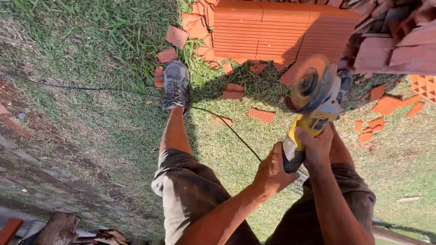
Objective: Cutting clay bricks using an electric angle grinder
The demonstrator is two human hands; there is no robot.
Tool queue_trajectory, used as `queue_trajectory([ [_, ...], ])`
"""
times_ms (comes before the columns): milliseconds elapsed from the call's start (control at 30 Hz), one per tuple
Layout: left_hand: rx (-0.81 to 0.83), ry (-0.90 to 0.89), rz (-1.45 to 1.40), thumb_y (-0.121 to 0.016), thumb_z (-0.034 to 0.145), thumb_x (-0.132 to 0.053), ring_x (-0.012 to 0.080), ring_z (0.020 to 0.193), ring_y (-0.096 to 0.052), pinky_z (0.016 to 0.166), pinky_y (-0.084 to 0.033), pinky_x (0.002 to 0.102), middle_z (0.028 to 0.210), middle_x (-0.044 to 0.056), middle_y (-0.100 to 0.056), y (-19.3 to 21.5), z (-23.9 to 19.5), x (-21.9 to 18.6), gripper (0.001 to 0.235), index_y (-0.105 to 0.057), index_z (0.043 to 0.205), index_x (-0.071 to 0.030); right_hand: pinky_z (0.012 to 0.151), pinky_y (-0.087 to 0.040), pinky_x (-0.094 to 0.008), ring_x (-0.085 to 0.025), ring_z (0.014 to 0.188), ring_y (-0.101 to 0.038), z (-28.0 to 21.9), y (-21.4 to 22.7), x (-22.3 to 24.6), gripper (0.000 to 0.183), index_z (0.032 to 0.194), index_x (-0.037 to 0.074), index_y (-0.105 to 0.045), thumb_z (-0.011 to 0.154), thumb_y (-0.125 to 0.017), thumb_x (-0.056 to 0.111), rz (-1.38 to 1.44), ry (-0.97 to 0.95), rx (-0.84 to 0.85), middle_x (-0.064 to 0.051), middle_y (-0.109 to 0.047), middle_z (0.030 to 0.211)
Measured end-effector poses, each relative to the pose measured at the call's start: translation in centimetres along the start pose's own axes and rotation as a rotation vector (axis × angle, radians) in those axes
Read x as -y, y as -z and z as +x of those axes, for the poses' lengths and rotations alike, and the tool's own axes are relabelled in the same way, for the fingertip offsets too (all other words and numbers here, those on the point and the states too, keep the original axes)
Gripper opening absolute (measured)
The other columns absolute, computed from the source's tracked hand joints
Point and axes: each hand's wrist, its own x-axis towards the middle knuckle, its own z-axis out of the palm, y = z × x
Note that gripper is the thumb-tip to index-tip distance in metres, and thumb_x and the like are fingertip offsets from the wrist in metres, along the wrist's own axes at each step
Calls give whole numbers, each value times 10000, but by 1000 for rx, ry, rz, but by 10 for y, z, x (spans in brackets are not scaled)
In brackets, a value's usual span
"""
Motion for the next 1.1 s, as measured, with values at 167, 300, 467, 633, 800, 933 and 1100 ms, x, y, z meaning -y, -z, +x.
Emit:
queue_trajectory([
  [167, 8, 151, -49, -727, 797, -113, 474, 1195, -591, 1044, -494, 599, 1299, 266, -562, 18, -13, 40, 807, -288, 1472, -48, 675, -529, -260, -128, 693, -601, -38, -80, 60, 212, 919, 93, -579, 964, -604, 299, 143, -354, -32, -74, -630, 820],
  [300, -26, 66, 24, -726, 776, -49, 487, 1154, -605, 1039, -502, 595, 1255, 308, -567, 41, -7, 24, 780, -308, 1428, 42, 791, -597, -370, -181, 727, -697, 8, -74, 19, 157, 929, 95, -673, 938, -626, 244, 251, -469, -214, -85, -704, 857],
  [467, -113, -66, 37, -721, 765, 15, 547, 1100, -614, 1000, -510, 656, 1183, 382, -560, 46, -22, 14, 774, -297, 1406, 106, 874, -615, -352, -178, 926, -731, -30, -101, 36, 271, 1073, 104, -675, 1013, -607, 359, 56, -150, 0, -63, -690, 962],
  [633, -131, -83, 9, -735, 753, -24, 526, 1061, -637, 977, -517, 653, 1143, 338, -578, 46, -13, 27, 771, -312, 1390, 74, 812, -623, -359, -207, 815, -719, -9, -94, 10, 321, 1007, 78, -679, 1051, -615, 389, -28, -80, -3, -95, -672, 879],
  [800, -121, -52, 38, -770, 755, -82, 537, 1057, -648, 965, -515, 663, 1116, 330, -591, 45, -6, 23, 776, -322, 1374, 52, 871, -638, -384, -208, 849, -709, -9, -100, 32, 417, 1031, 113, -658, 1023, -617, 528, -78, -173, 20, -76, -690, 944],
  [933, -48, 97, 1, -806, 646, -364, 393, 1100, -675, 980, -521, 563, 1146, 162, -634, 51, 17, 23, 897, -380, 1398, -126, 848, -644, -381, -190, 853, -728, -16, -104, 40, 418, 1061, 115, -640, 1030, -600, 530, -89, -130, -2, -62, -697, 944],
  [1100, -113, 152, 101, -740, 695, -314, 357, 992, -726, 896, -557, 536, 1035, 148, -684, 74, 9, -21, 721, -450, 1312, -79, 917, -612, -448, -230, 926, -706, -9, -105, 38, 447, 1139, 156, -637, 976, -628, 573, -1, -114, 71, -81, -695, 1058],
])
